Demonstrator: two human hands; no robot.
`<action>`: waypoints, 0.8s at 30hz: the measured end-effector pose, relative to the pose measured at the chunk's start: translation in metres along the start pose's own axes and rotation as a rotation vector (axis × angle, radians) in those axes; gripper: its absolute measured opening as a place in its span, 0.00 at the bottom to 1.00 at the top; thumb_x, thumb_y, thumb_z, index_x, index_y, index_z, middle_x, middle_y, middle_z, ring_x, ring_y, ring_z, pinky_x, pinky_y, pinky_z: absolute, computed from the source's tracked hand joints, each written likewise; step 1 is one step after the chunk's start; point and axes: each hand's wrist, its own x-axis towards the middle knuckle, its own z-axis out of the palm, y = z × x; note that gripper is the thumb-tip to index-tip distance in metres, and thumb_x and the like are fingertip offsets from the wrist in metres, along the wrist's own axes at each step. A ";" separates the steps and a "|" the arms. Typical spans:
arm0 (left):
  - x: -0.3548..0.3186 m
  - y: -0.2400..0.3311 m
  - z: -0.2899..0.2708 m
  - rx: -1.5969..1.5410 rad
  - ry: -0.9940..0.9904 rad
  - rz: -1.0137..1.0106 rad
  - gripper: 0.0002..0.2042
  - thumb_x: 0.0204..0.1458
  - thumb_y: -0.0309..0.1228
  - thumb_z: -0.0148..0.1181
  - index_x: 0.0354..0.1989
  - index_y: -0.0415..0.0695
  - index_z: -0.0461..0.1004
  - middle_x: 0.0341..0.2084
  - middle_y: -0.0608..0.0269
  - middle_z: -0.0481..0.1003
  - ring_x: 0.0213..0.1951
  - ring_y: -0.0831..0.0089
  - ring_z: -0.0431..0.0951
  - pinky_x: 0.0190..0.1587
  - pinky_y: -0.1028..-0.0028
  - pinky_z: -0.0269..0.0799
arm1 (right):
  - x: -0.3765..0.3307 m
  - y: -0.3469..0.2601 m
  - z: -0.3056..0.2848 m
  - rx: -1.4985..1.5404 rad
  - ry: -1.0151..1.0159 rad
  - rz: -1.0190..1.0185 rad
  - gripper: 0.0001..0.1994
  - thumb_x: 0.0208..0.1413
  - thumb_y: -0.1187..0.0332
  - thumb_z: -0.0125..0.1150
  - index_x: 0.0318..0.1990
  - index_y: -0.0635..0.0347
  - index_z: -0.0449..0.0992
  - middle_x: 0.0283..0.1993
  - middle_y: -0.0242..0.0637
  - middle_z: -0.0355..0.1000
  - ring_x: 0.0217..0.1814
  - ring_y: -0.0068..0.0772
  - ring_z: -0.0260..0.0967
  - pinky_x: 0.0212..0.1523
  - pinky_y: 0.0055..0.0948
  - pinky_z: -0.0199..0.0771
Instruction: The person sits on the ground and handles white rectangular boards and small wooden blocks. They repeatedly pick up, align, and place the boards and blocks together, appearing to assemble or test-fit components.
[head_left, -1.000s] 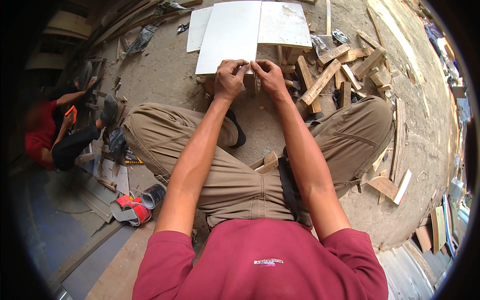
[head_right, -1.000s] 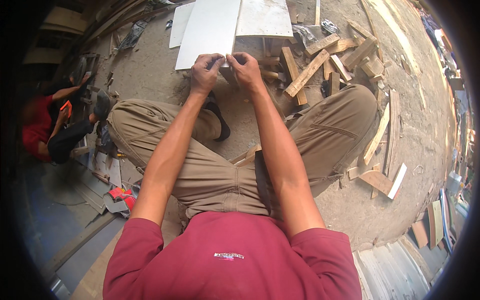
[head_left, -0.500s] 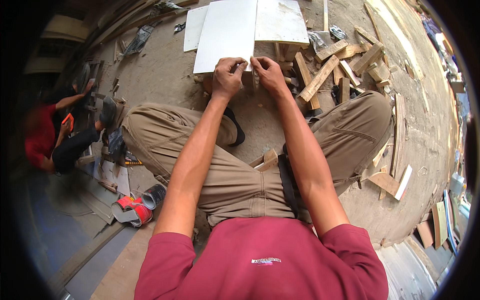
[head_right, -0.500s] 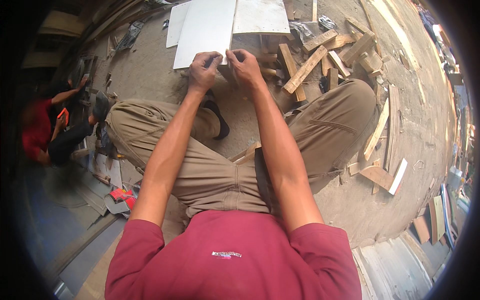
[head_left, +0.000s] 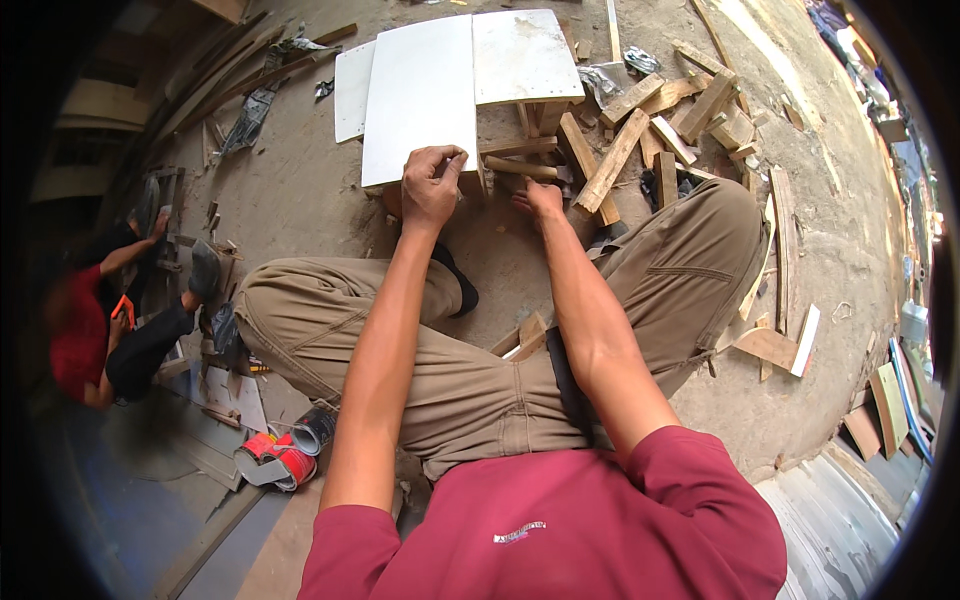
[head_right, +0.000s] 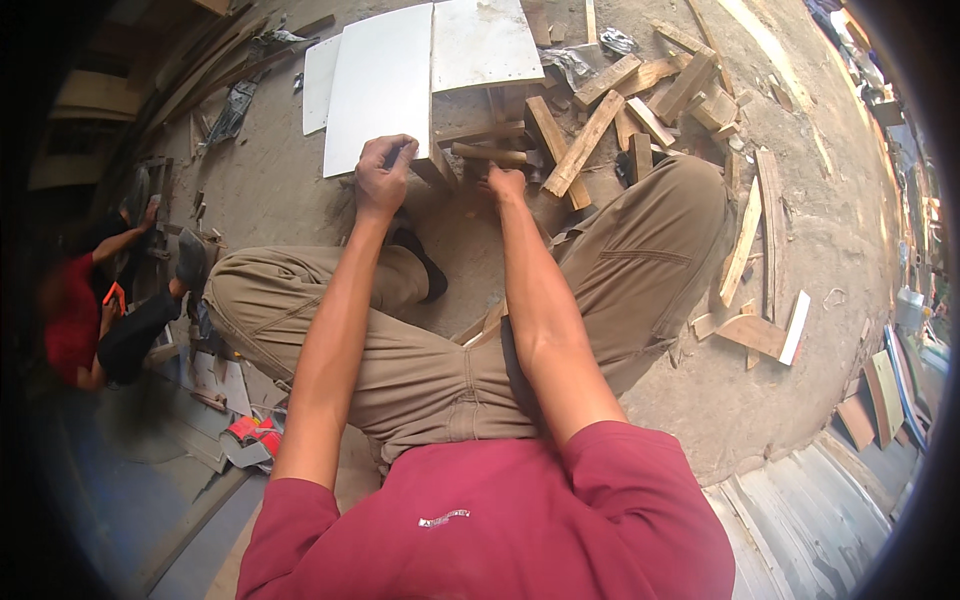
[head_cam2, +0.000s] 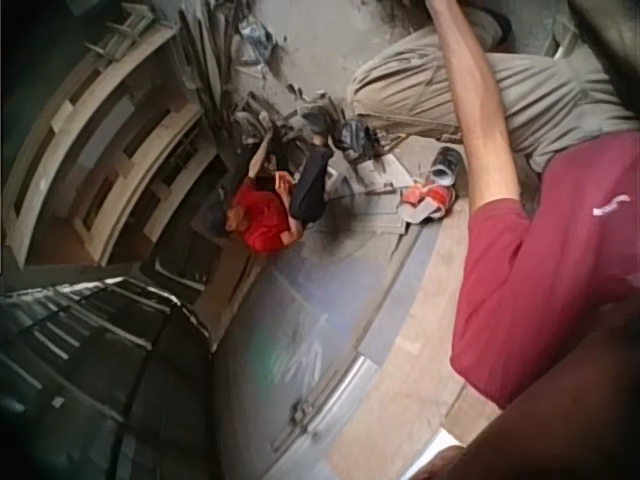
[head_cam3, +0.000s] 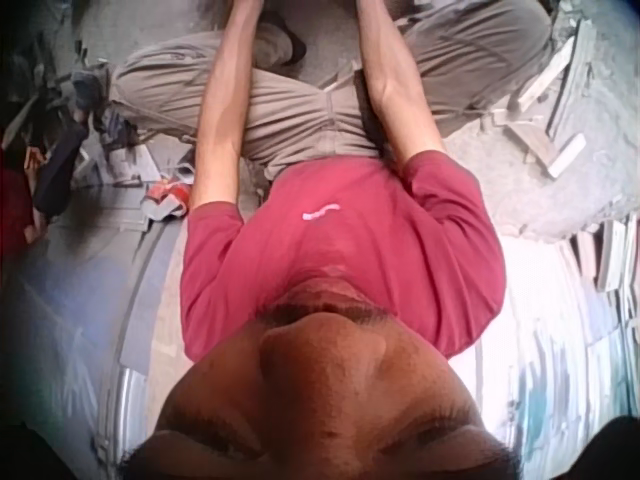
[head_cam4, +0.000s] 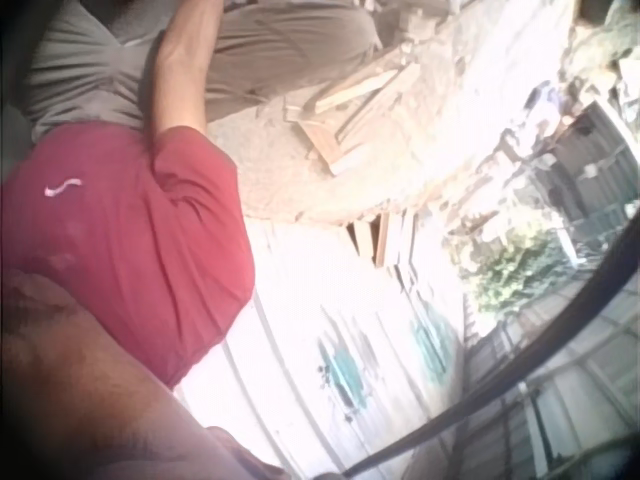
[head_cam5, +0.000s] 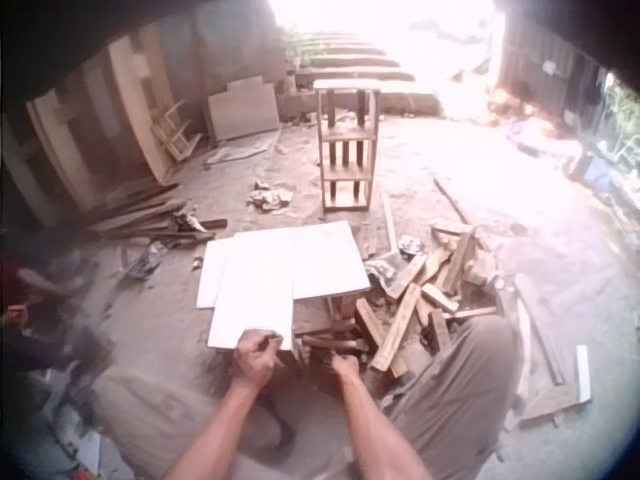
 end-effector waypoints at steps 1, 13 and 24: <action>0.000 -0.002 0.000 0.004 0.004 0.027 0.04 0.52 0.28 0.64 0.32 0.41 0.81 0.30 0.60 0.80 0.38 0.64 0.75 0.42 0.68 0.72 | 0.004 -0.001 -0.001 0.051 0.017 0.014 0.22 0.64 0.63 0.56 0.55 0.77 0.65 0.45 0.55 0.75 0.40 0.49 0.79 0.37 0.36 0.85; 0.002 0.002 -0.011 0.003 -0.048 0.001 0.05 0.52 0.29 0.65 0.33 0.41 0.80 0.32 0.59 0.80 0.42 0.63 0.77 0.47 0.68 0.71 | 0.093 -0.013 -0.006 0.605 0.086 0.264 0.08 0.65 0.64 0.52 0.45 0.55 0.71 0.29 0.35 0.73 0.30 0.28 0.75 0.27 0.27 0.81; 0.004 0.003 -0.009 -0.002 -0.052 -0.006 0.04 0.51 0.27 0.64 0.32 0.41 0.80 0.31 0.61 0.80 0.40 0.64 0.76 0.47 0.68 0.70 | 0.086 -0.010 -0.039 0.470 0.073 0.370 0.09 0.62 0.67 0.52 0.29 0.58 0.68 0.21 0.31 0.65 0.24 0.32 0.70 0.32 0.37 0.82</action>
